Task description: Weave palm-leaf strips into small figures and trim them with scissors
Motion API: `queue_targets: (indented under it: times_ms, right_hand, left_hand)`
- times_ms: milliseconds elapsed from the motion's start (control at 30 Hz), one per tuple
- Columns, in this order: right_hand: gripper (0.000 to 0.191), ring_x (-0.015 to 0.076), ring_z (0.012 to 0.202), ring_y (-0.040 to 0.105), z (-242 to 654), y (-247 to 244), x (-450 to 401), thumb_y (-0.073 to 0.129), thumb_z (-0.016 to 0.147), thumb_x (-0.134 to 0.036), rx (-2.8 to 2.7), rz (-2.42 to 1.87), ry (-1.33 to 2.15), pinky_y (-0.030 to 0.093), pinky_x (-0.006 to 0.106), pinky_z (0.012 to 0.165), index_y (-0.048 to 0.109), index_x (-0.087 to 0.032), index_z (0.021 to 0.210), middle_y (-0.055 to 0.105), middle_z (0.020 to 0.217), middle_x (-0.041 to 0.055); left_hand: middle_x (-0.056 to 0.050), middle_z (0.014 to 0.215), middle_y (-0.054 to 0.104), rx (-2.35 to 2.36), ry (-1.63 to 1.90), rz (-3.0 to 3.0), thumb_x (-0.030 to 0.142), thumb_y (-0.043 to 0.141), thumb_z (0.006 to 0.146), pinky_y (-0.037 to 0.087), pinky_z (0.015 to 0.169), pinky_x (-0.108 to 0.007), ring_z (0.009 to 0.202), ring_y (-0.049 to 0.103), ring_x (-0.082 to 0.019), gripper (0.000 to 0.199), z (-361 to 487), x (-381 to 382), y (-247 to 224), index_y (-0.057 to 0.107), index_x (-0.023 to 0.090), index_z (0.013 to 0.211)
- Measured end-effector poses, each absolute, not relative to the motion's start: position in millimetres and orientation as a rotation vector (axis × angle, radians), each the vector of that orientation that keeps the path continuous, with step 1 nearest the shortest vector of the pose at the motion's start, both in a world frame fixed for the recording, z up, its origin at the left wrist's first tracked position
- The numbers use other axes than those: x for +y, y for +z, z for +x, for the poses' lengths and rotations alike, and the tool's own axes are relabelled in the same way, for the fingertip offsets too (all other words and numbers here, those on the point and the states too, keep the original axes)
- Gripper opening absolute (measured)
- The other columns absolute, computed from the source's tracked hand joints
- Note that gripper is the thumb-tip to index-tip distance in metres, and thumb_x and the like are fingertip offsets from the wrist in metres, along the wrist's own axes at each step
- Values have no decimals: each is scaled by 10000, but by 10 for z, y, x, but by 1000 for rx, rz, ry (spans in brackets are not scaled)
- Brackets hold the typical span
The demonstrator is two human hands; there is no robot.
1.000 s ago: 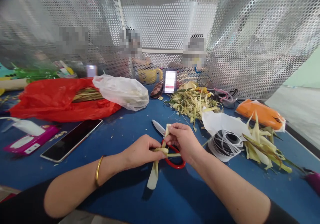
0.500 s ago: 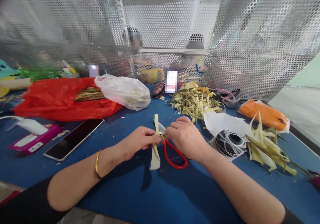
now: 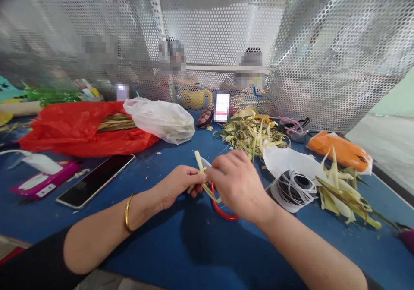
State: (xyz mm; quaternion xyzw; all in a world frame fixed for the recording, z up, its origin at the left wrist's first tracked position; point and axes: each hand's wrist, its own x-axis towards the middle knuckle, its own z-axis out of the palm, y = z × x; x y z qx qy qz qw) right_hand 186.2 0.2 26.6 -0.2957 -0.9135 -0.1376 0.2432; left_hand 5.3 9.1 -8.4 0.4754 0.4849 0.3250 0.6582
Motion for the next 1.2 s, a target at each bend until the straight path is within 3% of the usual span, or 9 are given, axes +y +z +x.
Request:
queue_targets:
  times_ms: [100, 267, 500, 667, 933, 1033, 1100, 1200]
  right_hand:
    - [229, 182, 727, 520, 1686, 171, -152, 393, 951, -130, -2727, -540, -468, 351, 350, 728, 620, -161, 932, 603, 792, 48]
    - [189, 210, 726, 515, 1553, -26, -232, 405, 917, -94, -2787, -542, -770, 336, 370, 705, 590, -131, 901, 584, 798, 75]
    - [280, 165, 619, 451, 1617, -42, -164, 356, 954, -104, -2579, -708, -626, 278, 334, 631, 533, -171, 748, 533, 687, 19]
    - [313, 169, 640, 478, 1611, -16, -252, 361, 952, -102, -2559, -540, -619, 325, 354, 736, 566, -166, 725, 529, 649, 20]
    - [276, 164, 616, 482, 1561, -39, -355, 397, 939, -112, -2568, -353, -529, 369, 362, 772, 604, -172, 767, 555, 640, 18]
    - [191, 188, 736, 549, 1617, 12, -252, 424, 964, -199, -2490, -535, -433, 372, 363, 816, 603, -136, 986, 635, 776, 55]
    - [243, 223, 831, 573, 1671, 55, -168, 451, 965, -292, -2360, -839, -390, 372, 362, 794, 569, -114, 1082, 659, 903, 107]
    - [229, 225, 750, 588, 1730, 64, -72, 450, 960, -328, -2330, -1214, -285, 360, 334, 700, 591, -150, 925, 661, 822, 91]
  left_hand:
    - [7, 550, 584, 1075, 765, 965, 386, 781, 585, 353, 504, -208, 505, 504, -86, 307, 77, 65, -122, 627, 121, 600]
    - [-16, 605, 624, 1123, 781, 904, 390, 813, 537, 359, 526, -217, 552, 534, -106, 335, 98, 39, -145, 657, 110, 634]
    - [-20, 685, 645, 891, 696, 844, 336, 871, 513, 394, 587, -199, 600, 546, -84, 389, 15, 102, -61, 722, 103, 787]
    - [-49, 736, 677, 933, 810, 822, 331, 871, 530, 452, 661, -232, 665, 600, -118, 393, 25, 115, -48, 720, 93, 804]
    - [-48, 703, 684, 978, 820, 858, 372, 863, 542, 466, 672, -244, 655, 609, -125, 397, 65, 82, -104, 713, 88, 775]
    - [-41, 700, 671, 989, 858, 884, 355, 842, 580, 462, 659, -239, 645, 598, -117, 348, 32, 120, -74, 698, 94, 760]
    - [-33, 697, 658, 994, 880, 897, 344, 829, 597, 463, 657, -243, 642, 597, -116, 324, 10, 141, -40, 686, 103, 760]
    - [-23, 684, 630, 1009, 872, 920, 377, 790, 639, 468, 639, -259, 648, 602, -131, 324, 2, 142, -1, 669, 114, 785]
